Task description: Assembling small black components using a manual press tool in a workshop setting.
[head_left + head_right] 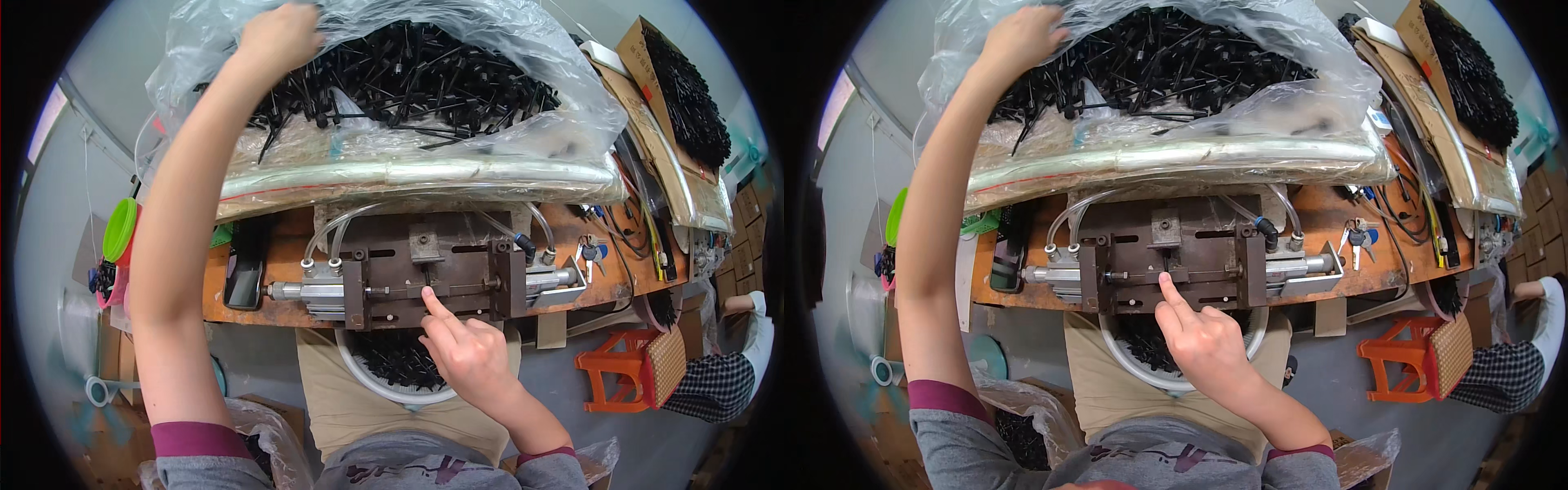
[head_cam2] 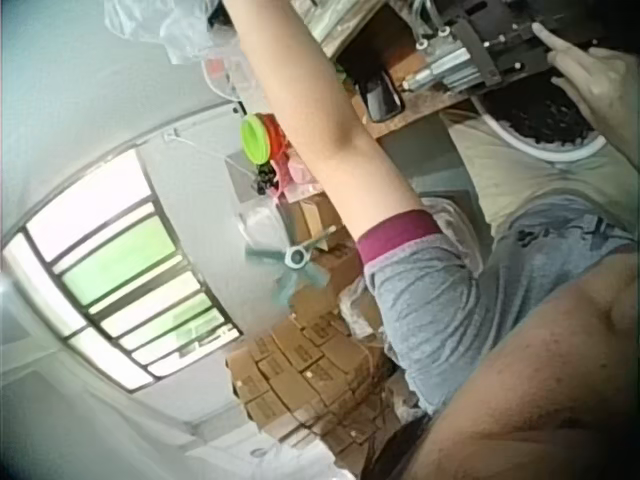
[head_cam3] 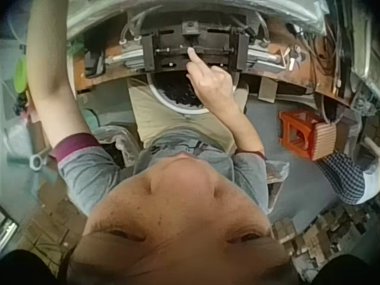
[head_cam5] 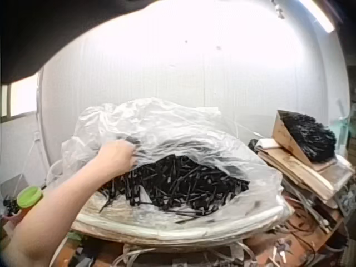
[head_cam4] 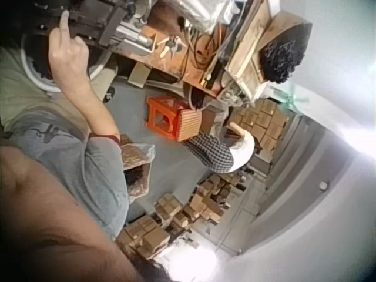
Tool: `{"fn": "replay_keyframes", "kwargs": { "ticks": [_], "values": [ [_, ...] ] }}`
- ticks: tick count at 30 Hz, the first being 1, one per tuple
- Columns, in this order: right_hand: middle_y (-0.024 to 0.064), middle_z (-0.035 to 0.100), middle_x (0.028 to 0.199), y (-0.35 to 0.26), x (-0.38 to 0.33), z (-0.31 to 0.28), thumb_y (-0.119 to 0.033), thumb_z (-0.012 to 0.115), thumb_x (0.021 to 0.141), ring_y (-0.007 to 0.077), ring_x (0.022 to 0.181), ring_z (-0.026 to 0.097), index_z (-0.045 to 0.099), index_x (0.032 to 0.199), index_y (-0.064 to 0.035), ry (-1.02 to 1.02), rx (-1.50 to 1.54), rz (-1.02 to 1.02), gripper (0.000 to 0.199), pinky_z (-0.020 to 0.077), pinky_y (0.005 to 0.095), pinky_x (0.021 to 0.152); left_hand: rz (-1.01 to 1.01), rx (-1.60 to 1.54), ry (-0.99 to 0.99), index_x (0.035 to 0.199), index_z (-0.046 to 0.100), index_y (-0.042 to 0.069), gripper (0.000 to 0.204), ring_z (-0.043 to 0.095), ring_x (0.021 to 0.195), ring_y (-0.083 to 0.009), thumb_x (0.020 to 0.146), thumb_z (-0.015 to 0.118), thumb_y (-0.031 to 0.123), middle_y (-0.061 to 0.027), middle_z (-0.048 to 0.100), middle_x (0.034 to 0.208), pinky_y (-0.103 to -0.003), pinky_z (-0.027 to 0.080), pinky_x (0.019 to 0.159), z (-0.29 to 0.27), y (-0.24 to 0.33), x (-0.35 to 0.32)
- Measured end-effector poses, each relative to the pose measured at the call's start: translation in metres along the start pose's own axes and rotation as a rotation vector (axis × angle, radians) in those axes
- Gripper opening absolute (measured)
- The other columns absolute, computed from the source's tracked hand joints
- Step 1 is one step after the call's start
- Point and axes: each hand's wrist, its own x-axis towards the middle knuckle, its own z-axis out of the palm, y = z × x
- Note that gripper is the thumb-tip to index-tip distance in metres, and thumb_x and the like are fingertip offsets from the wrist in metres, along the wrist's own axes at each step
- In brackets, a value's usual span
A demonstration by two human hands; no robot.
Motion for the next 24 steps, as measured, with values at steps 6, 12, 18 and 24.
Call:
{"fn": "replay_keyframes", "kwargs": {
  "ticks": [6,12,18,24],
  "values": [
    [0.0161,0.068,0.113,0.003,0.016,-0.03,-0.007,0.073,0.075,0.0201,0.061,0.061,0.063,0.097,0.0007,0.114,0.101,-0.016,0.025,0.0496,0.0289,0.058,0.316,-0.633,-0.027,0.092,0.071,0.009,0.017,0.066,0.085,-0.0255,0.084,0.07,0.025,-0.0069,0.069,0.089,-0.038,0.054,0.076,-0.052,0.122,-0.036],
    [0.014,0.066,0.113,0.041,0.095,-0.086,-0.008,0.069,0.083,0.0319,0.101,0.062,0.063,0.111,-0.0003,0.445,-0.204,-0.183,0.03,0.049,0.0402,0.088,0.307,-0.766,0.055,0.08,0.071,0.004,0.01,0.065,0.091,-0.0288,0.079,0.069,0.014,-0.0112,0.067,0.094,-0.041,0.056,0.078,0.0,0.163,-0.068],
    [0.0134,0.068,0.106,0.112,0.083,-0.086,-0.012,0.063,0.088,0.0287,0.103,0.063,0.065,0.103,-0.0021,0.173,-0.31,0.038,0.018,0.0448,0.0406,0.096,0.473,-0.482,0.012,0.086,0.073,0.006,0.014,0.063,0.091,-0.0257,0.076,0.07,0.015,-0.0069,0.068,0.085,-0.036,0.054,0.078,0.008,0.157,-0.049],
    [0.0123,0.068,0.104,0.119,0.079,-0.096,-0.012,0.065,0.087,0.0291,0.099,0.064,0.067,0.099,-0.0036,0.215,-0.243,0.087,0.015,0.0466,0.0393,0.09,0.49,-0.453,-0.064,0.109,0.069,0.002,0.028,0.061,0.093,-0.0272,0.081,0.066,0.008,-0.0103,0.063,0.094,-0.036,0.053,0.078,0.006,0.127,-0.062]
  ]
}}
